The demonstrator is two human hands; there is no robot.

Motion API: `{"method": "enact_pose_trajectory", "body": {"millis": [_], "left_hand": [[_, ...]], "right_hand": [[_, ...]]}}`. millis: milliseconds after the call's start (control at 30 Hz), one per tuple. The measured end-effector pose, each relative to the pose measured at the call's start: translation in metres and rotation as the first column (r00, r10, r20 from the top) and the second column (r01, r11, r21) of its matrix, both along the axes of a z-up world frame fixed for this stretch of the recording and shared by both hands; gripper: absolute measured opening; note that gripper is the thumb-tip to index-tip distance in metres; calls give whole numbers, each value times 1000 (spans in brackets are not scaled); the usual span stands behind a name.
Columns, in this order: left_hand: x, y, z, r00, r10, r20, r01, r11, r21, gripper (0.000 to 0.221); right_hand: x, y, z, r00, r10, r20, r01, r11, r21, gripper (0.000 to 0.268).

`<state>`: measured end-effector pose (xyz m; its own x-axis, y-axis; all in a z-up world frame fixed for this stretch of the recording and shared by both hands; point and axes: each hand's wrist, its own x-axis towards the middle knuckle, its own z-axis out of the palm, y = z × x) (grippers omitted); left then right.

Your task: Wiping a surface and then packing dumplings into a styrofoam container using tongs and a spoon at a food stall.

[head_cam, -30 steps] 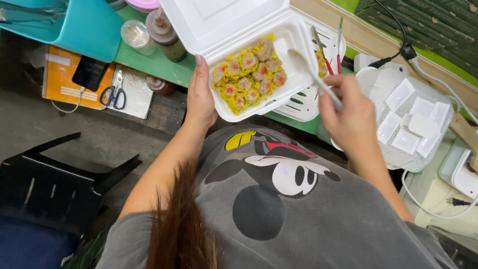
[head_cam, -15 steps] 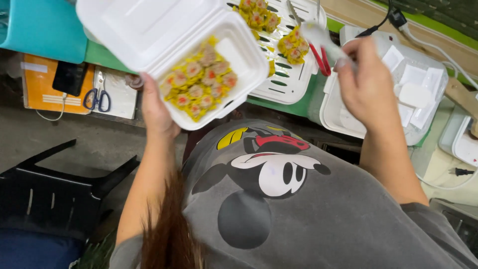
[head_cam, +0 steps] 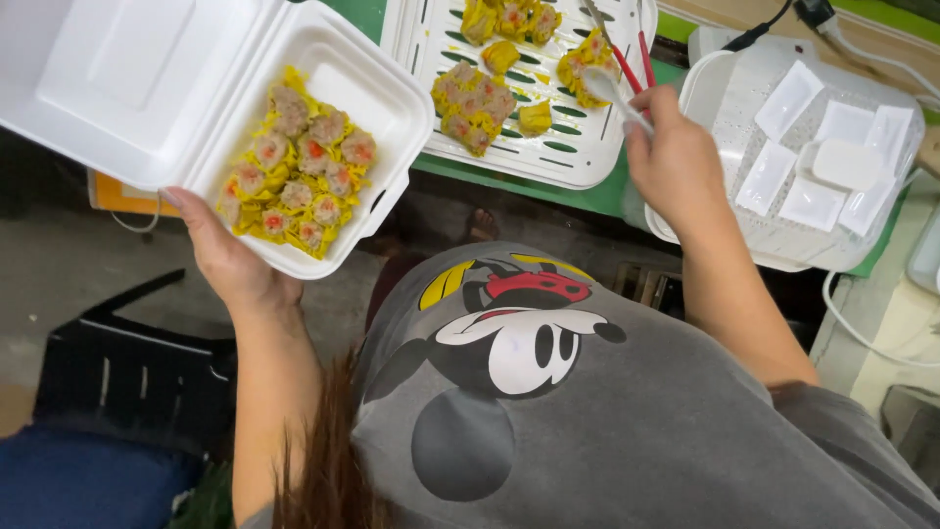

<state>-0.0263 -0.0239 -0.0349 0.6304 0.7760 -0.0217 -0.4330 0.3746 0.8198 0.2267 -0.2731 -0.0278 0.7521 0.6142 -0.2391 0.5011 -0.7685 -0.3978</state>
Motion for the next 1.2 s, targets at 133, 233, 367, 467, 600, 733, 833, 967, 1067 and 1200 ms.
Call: {"method": "enact_pose_trajectory", "body": {"millis": [133,233,367,467,600,733,833,967,1067,1200], "left_hand": [[2,22,14,1000,4,-30,-6,997,-82,72],[-1,40,16,998,38,-46,-46,983,-180,77],[-9,57,9,995,-93,31,94,995,-17,67],[-10,67,5,992,-120,38,120,993,7,64],[-11,79,0,987,-149,58,151,988,-20,63],[-10,86,6,988,-155,10,155,987,-43,65],[-9,91,7,980,-197,25,198,979,-45,65],[-7,95,6,972,-228,46,230,972,-41,63],[-6,96,7,979,-205,19,206,975,-87,65],[-8,95,7,977,-213,25,214,971,-102,65]], "right_hand": [[-33,26,-10,986,104,-128,-102,995,23,19],[-50,47,-14,987,160,25,-161,985,59,24],[-49,46,-29,970,134,204,-149,987,62,28],[-49,48,-30,974,129,185,-147,985,89,28],[-49,54,-32,966,147,211,-163,985,60,26],[-49,58,-31,944,199,262,-188,980,-66,27],[-45,68,-29,874,351,335,-227,906,-359,8],[-35,88,-25,822,482,302,-258,790,-557,11],[-33,119,-8,864,495,92,-289,638,-714,22],[-28,148,5,865,498,-64,-325,458,-827,18]]}}
